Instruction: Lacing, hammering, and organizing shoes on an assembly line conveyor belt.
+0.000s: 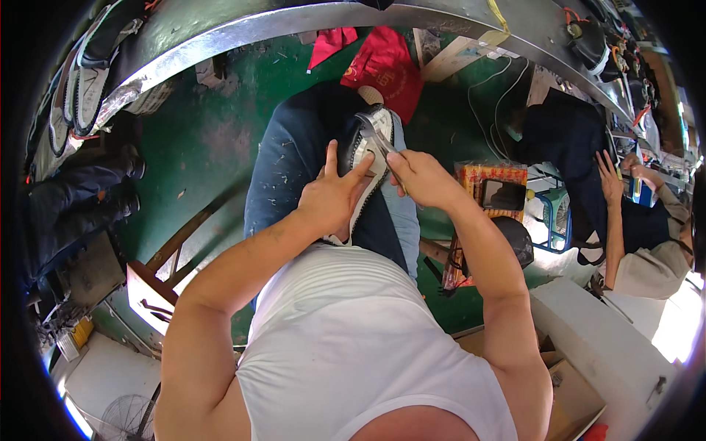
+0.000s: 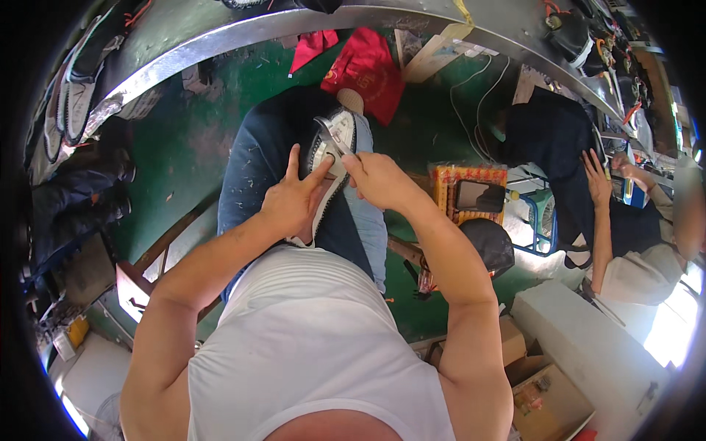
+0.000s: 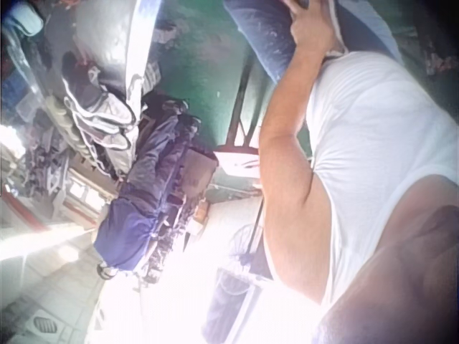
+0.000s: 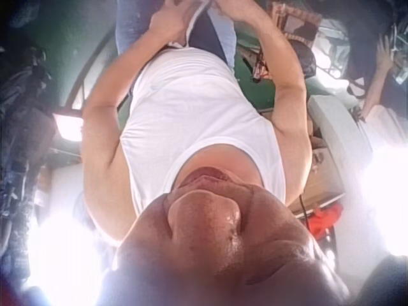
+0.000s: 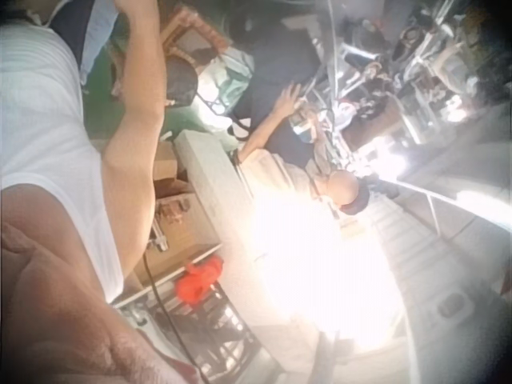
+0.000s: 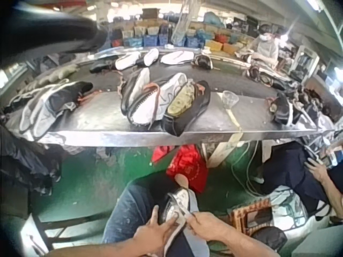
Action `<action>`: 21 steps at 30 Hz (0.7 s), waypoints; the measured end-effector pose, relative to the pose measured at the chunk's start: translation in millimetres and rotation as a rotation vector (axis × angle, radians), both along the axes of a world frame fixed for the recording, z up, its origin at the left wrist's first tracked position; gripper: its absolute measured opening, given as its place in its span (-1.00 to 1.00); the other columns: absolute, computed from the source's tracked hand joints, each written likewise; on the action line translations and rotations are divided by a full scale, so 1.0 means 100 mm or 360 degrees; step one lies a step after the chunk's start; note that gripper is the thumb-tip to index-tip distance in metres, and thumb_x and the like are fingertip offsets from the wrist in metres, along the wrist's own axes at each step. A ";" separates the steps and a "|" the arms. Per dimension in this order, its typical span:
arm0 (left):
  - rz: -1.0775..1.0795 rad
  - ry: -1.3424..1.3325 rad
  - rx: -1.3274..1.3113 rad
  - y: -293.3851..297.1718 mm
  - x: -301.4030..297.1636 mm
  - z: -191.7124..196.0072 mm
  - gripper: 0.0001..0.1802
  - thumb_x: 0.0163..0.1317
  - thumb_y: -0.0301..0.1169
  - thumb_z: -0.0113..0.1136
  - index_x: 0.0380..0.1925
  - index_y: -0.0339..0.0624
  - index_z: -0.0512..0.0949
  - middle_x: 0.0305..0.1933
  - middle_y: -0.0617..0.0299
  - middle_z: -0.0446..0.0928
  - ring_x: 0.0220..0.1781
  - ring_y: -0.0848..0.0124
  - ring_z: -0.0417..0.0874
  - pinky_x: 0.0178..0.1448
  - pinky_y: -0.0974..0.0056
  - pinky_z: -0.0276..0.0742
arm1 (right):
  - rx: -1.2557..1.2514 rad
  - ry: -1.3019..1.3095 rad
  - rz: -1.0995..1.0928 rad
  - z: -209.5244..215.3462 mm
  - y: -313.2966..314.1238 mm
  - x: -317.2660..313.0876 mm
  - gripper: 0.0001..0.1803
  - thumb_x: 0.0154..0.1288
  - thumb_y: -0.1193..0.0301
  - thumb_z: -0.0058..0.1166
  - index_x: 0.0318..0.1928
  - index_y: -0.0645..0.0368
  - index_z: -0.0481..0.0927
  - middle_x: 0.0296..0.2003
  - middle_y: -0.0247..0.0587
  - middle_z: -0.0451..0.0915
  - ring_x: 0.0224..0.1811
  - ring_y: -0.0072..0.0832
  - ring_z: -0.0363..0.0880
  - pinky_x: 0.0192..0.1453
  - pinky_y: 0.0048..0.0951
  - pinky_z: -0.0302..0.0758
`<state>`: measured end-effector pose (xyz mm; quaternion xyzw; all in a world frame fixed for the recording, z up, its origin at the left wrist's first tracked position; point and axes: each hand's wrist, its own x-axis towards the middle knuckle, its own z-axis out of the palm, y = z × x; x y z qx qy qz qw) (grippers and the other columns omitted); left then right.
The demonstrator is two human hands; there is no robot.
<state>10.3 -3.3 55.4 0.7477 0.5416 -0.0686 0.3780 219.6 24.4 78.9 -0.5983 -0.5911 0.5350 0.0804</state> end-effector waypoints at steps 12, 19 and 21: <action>0.0311 -0.1034 -0.0100 -0.42 -0.51 -0.49 0.16 0.19 -0.28 0.29 0.51 -0.24 -0.39 0.57 -0.36 -0.30 0.63 -0.05 -0.25 0.61 0.14 -0.20 | 0.0467 -0.0381 0.0544 -0.08 -0.76 -0.13 -0.59 0.48 0.13 -0.12 -0.21 0.28 0.52 -0.29 0.23 0.60 -0.21 0.20 0.57 -0.12 0.07 0.47; 0.1152 -0.2087 -0.1469 -0.23 -0.93 -0.03 0.00 0.25 -0.34 0.28 0.52 -0.26 -0.14 0.56 -0.02 0.05 0.50 0.25 0.25 0.53 0.19 0.12 | 0.0052 0.0283 -0.0219 -0.22 -0.87 0.22 -0.54 0.55 0.13 -0.20 -0.22 0.32 0.53 -0.45 -0.14 0.62 -0.44 -0.38 0.64 -0.27 -0.35 0.54; 0.1273 -0.2496 -0.1475 -0.44 -1.21 0.32 -0.03 0.23 -0.39 0.27 0.53 -0.22 -0.10 0.55 -0.01 0.10 0.48 0.25 0.28 0.54 0.18 0.13 | -0.0042 0.0402 -0.0373 -0.33 -0.91 0.26 -0.51 0.57 0.12 -0.25 -0.19 0.34 0.54 -0.41 -0.18 0.62 -0.43 -0.46 0.62 -0.26 -0.40 0.55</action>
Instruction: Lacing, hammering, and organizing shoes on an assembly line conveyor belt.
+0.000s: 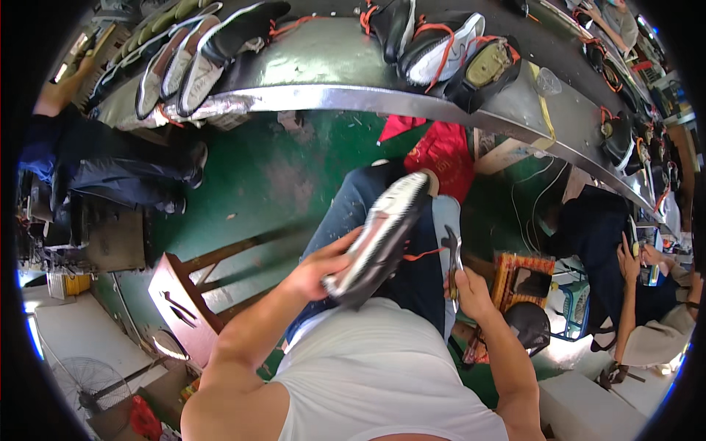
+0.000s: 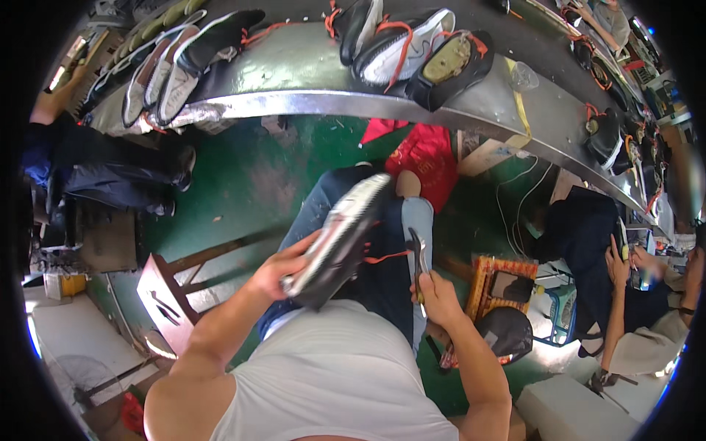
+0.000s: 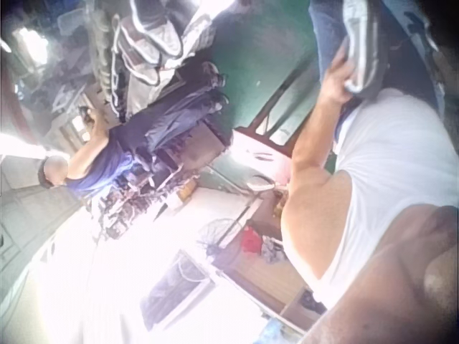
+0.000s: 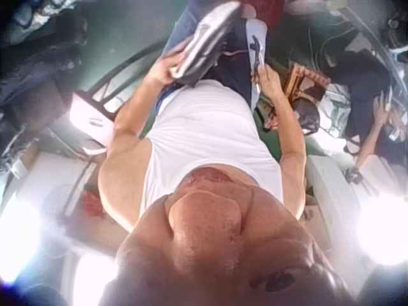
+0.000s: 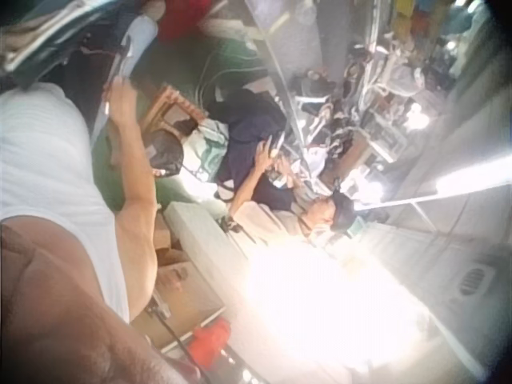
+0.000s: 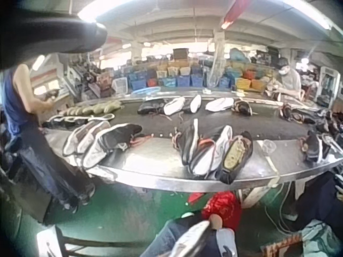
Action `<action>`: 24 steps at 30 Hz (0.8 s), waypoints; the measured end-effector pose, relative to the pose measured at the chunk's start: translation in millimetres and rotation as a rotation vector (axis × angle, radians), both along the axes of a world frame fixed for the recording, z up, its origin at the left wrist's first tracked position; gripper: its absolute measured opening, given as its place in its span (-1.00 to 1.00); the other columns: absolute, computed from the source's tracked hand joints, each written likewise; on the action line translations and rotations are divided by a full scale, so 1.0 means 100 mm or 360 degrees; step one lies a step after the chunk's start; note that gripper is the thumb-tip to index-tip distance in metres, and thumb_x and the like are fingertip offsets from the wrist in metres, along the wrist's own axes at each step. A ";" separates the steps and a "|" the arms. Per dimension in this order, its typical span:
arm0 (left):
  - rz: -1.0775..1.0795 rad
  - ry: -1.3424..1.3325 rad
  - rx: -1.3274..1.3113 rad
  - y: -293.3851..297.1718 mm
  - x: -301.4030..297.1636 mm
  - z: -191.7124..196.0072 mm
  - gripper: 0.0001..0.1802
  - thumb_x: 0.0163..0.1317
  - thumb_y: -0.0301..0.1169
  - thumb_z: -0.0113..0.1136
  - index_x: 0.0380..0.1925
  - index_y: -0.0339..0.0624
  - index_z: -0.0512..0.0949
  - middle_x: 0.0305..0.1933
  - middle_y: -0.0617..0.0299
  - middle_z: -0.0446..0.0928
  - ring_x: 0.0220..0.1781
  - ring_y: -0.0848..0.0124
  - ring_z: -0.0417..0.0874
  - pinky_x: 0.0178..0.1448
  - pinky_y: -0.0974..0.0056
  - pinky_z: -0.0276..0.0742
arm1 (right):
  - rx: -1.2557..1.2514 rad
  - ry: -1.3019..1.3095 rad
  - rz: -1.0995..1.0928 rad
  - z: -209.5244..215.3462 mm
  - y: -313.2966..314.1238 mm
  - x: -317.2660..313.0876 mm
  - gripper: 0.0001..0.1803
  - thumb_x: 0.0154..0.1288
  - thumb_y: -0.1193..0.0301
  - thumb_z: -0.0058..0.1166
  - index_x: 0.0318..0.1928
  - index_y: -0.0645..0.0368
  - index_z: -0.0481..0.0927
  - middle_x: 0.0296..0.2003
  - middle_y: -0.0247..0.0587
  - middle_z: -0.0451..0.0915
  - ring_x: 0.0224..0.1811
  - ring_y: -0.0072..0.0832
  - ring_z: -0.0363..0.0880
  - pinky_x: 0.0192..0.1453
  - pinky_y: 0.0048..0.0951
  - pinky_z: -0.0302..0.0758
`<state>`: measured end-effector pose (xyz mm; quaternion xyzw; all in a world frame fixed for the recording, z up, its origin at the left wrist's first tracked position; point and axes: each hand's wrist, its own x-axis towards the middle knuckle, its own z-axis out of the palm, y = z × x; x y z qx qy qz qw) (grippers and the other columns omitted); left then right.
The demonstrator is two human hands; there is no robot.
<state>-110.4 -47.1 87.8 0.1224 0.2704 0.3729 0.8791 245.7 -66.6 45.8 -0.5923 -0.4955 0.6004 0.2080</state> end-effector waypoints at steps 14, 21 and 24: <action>-0.0102 0.4357 0.2373 2.75 -0.29 1.19 -0.42 0.11 -0.48 0.22 0.21 -0.10 0.46 0.43 0.11 0.33 0.42 -0.14 0.31 0.31 -0.14 0.39 | -0.0319 0.0099 0.0062 -0.10 0.32 -0.10 -0.45 0.58 0.04 -0.27 -0.06 0.36 0.52 -0.34 -0.18 0.61 -0.39 -0.47 0.62 -0.24 -0.43 0.55; 0.1232 0.2741 0.1841 2.55 -1.38 1.00 -0.43 0.35 -0.36 0.16 0.32 -0.33 0.32 0.43 -0.01 0.29 0.44 0.22 0.29 0.48 0.16 0.16 | -0.0594 0.0296 -0.0151 -0.07 0.44 -0.12 -0.52 0.59 0.15 -0.27 -0.13 0.35 0.55 -0.38 -0.18 0.63 -0.44 -0.48 0.62 -0.30 -0.42 0.54; 0.0884 0.2295 0.1880 2.85 -1.06 0.74 -0.25 0.38 -0.37 0.13 0.47 -0.36 0.05 0.50 -0.05 0.17 0.54 0.23 0.15 0.54 0.20 0.02 | -0.0644 0.0252 -0.0037 -0.04 0.57 -0.11 -0.52 0.59 0.15 -0.28 -0.14 0.34 0.55 -0.39 -0.18 0.63 -0.44 -0.48 0.63 -0.30 -0.42 0.54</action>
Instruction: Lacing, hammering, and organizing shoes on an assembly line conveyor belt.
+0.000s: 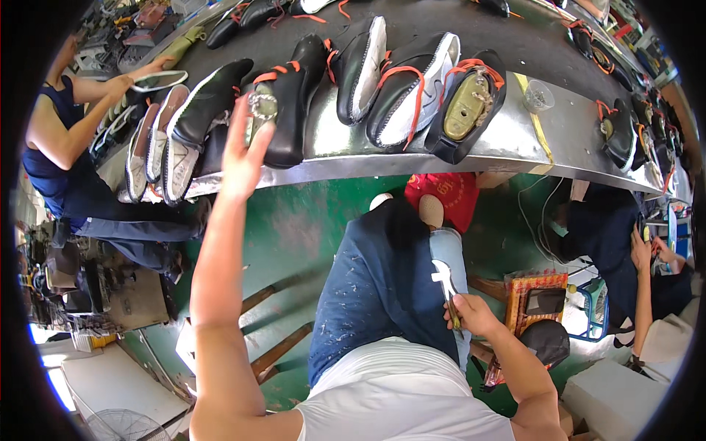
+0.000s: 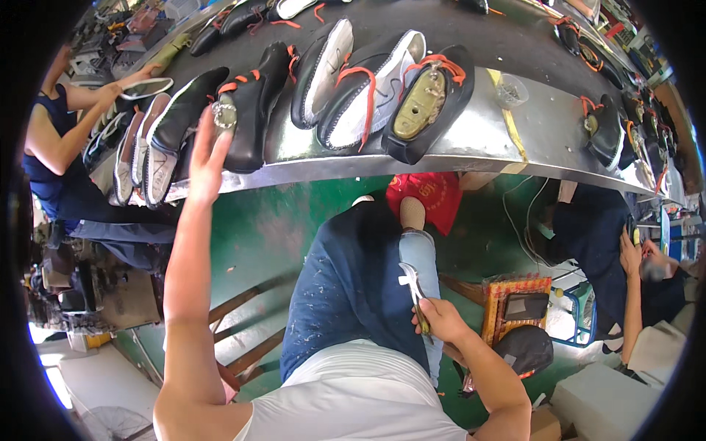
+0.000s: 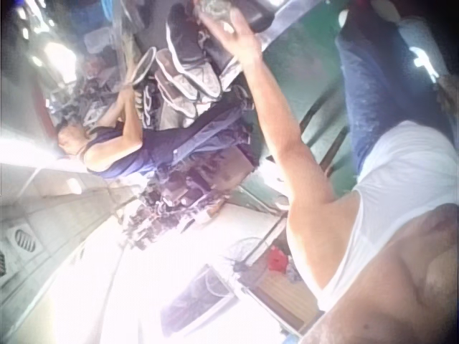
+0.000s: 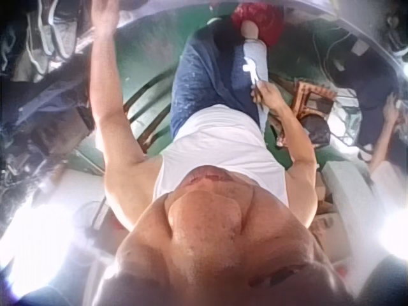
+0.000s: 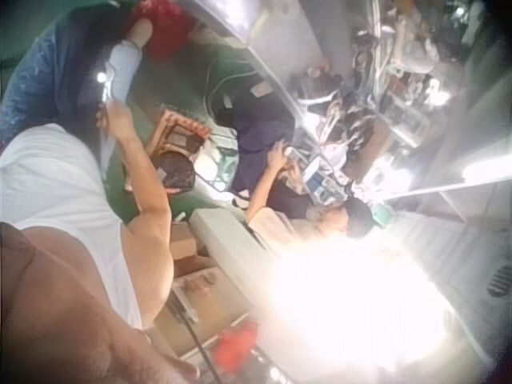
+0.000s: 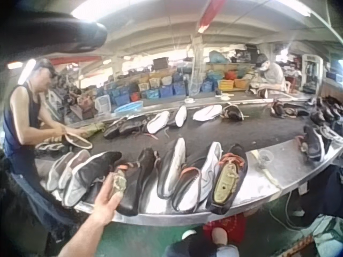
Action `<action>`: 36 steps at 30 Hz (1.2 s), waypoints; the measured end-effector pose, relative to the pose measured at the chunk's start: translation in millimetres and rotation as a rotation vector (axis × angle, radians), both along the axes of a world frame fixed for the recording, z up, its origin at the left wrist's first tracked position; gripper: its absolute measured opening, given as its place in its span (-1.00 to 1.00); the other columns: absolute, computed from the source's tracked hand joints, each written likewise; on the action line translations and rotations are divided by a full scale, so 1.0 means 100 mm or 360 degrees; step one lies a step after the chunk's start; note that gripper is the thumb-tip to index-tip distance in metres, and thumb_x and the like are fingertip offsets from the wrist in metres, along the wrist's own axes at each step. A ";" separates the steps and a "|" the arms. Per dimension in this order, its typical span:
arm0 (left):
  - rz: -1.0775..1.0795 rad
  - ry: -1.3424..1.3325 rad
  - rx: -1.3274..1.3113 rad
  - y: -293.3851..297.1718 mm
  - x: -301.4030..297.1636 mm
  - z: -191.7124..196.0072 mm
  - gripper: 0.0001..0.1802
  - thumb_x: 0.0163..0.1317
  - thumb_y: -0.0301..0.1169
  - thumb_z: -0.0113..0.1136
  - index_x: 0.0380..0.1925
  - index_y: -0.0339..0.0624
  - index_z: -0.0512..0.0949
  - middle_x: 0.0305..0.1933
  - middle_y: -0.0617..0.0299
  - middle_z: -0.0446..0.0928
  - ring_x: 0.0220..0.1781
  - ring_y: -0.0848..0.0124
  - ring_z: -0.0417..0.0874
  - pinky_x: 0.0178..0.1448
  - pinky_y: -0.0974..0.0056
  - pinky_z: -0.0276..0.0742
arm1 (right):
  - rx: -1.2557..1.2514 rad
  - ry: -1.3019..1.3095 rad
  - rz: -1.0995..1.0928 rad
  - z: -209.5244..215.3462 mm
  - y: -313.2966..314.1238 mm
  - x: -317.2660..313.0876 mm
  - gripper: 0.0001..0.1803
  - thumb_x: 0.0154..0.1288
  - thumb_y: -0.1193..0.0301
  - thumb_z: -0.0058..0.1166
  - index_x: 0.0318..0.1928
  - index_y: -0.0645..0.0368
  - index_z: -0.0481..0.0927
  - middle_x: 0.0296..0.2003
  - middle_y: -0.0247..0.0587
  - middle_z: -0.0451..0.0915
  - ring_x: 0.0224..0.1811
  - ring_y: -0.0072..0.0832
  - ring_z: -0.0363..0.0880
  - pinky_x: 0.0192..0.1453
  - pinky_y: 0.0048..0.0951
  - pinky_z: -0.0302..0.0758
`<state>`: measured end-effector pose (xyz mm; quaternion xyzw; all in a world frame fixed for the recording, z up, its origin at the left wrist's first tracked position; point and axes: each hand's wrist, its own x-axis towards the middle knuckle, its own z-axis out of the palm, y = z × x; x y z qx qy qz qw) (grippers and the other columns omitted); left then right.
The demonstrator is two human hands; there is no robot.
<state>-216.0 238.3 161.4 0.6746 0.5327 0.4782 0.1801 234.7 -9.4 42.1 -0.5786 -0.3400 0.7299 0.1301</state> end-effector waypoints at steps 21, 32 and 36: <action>0.0886 -0.1621 -0.0486 0.92 -1.09 0.21 -0.51 0.05 -0.15 0.52 -0.04 -0.04 0.62 0.03 0.24 0.59 -0.13 0.31 0.58 -0.20 -0.02 0.50 | -0.0102 0.0128 -0.0126 -0.03 -0.01 0.03 -0.47 0.57 0.05 -0.27 -0.07 0.32 0.53 -0.34 -0.18 0.63 -0.39 -0.46 0.64 -0.35 -0.49 0.49; 0.0529 -0.1290 0.0377 -1.38 -0.81 0.33 -0.47 0.36 -0.14 0.21 0.16 -0.30 0.43 0.11 0.03 0.55 0.09 0.20 0.62 -0.02 0.06 0.66 | 0.0602 0.0088 -0.0053 0.12 -0.05 -0.06 -0.60 0.53 0.10 -0.10 -0.08 0.23 0.49 -0.41 -0.29 0.56 -0.42 -0.52 0.53 -0.29 -0.43 0.51; 0.0575 -0.1744 -0.0049 -1.92 -0.32 -0.04 -0.17 0.13 0.18 0.32 0.23 -0.18 0.40 0.18 0.12 0.52 0.16 0.20 0.59 0.19 -0.05 0.55 | -0.0091 0.0982 -0.0274 0.32 0.35 -0.41 -0.22 0.39 -0.36 -0.39 -0.01 0.15 0.43 -0.15 -0.14 0.61 -0.26 -0.39 0.59 -0.34 -0.34 0.51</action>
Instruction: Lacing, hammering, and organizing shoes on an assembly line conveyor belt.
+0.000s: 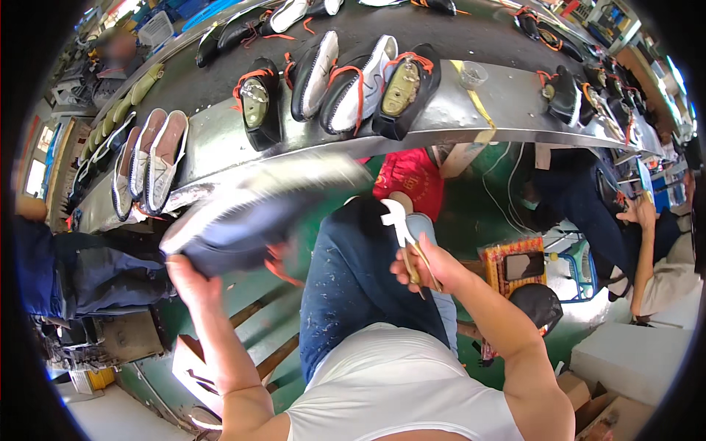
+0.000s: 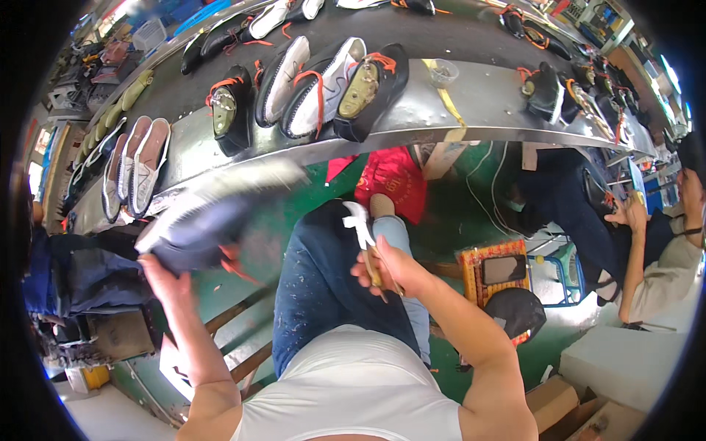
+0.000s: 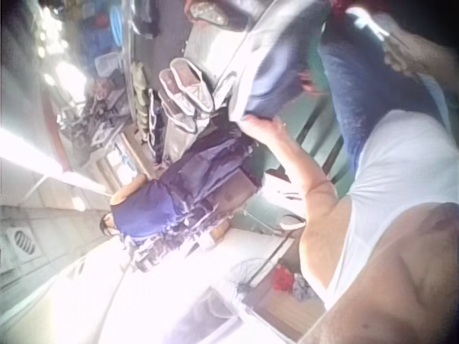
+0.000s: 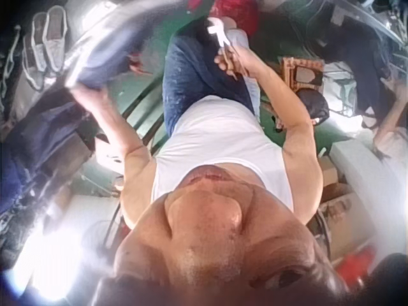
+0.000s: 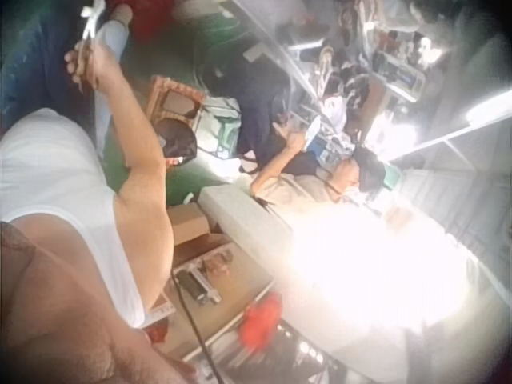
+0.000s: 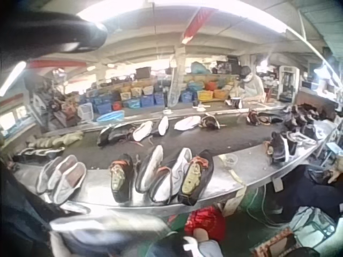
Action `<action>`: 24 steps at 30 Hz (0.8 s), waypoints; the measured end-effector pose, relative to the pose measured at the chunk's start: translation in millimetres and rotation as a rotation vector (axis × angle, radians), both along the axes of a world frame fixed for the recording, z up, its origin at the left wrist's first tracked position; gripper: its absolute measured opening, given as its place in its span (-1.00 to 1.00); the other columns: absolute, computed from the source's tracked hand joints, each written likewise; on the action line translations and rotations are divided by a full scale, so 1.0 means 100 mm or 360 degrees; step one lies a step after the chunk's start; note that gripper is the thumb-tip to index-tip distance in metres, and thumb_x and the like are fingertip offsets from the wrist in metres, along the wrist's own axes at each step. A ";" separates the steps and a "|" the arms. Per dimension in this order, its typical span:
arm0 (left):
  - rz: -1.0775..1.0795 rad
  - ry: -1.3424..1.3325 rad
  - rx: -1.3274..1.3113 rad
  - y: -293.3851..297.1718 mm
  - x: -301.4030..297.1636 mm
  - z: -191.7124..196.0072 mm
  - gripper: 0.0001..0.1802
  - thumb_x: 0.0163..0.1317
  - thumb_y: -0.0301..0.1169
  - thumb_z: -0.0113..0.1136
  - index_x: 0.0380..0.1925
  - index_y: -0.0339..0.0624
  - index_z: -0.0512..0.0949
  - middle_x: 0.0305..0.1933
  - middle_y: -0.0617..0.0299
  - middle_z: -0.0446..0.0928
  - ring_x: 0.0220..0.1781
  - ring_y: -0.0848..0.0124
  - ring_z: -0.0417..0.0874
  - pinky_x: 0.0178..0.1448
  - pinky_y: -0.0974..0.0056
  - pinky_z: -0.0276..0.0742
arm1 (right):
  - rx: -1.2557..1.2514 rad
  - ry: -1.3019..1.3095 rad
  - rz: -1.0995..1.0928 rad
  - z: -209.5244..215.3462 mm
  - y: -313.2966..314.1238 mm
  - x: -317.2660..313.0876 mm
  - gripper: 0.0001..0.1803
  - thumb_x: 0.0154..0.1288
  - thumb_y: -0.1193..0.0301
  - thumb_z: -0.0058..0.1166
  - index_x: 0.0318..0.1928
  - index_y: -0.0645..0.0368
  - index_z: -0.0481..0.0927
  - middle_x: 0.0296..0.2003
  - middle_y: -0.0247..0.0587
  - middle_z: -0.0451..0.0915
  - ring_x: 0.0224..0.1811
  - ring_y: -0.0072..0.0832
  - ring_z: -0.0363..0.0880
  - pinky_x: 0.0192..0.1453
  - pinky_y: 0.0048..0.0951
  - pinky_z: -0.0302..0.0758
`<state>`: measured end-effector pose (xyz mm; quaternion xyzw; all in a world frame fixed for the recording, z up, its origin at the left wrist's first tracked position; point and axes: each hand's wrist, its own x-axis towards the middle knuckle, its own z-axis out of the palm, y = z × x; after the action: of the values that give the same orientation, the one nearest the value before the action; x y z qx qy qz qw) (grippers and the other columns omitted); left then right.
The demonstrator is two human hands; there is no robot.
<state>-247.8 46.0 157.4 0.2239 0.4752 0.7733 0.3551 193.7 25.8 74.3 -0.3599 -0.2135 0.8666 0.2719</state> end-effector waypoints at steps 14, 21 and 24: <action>-0.2065 0.0426 -0.0088 0.46 2.08 -0.87 -0.33 0.21 -0.31 0.36 0.28 -0.19 0.31 0.21 0.14 0.41 0.22 0.35 0.45 0.32 0.24 0.36 | 0.0976 -0.1630 0.0015 -0.05 -0.86 -0.06 -0.56 0.32 0.30 0.23 0.05 0.34 0.44 -0.19 -0.11 0.64 -0.20 -0.36 0.63 0.00 -0.34 0.54; -0.2030 0.0916 0.0193 0.25 2.26 -0.68 -0.34 0.24 -0.24 0.29 0.30 -0.20 0.32 0.39 0.00 0.19 0.50 0.18 0.14 0.51 0.14 0.05 | 0.0808 -0.1239 0.0041 0.59 -0.91 0.22 -0.65 0.42 0.29 0.09 0.06 0.29 0.51 -0.40 -0.15 0.63 -0.43 -0.47 0.61 -0.29 -0.38 0.50; -0.2076 0.1072 0.0217 0.13 2.25 -0.57 -0.32 0.36 -0.13 0.13 0.37 -0.23 0.24 0.45 -0.06 0.13 0.53 0.12 0.09 0.53 0.11 0.00 | 0.0701 -0.0923 0.0140 0.66 -0.89 0.22 -0.68 0.47 0.34 0.03 0.07 0.32 0.53 -0.36 -0.26 0.65 -0.34 -0.60 0.60 -0.26 -0.43 0.51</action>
<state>-22.4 58.8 100.0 0.7078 0.2797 0.3222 0.5629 215.7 -62.8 140.5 -0.5140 -0.4786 0.6725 0.2334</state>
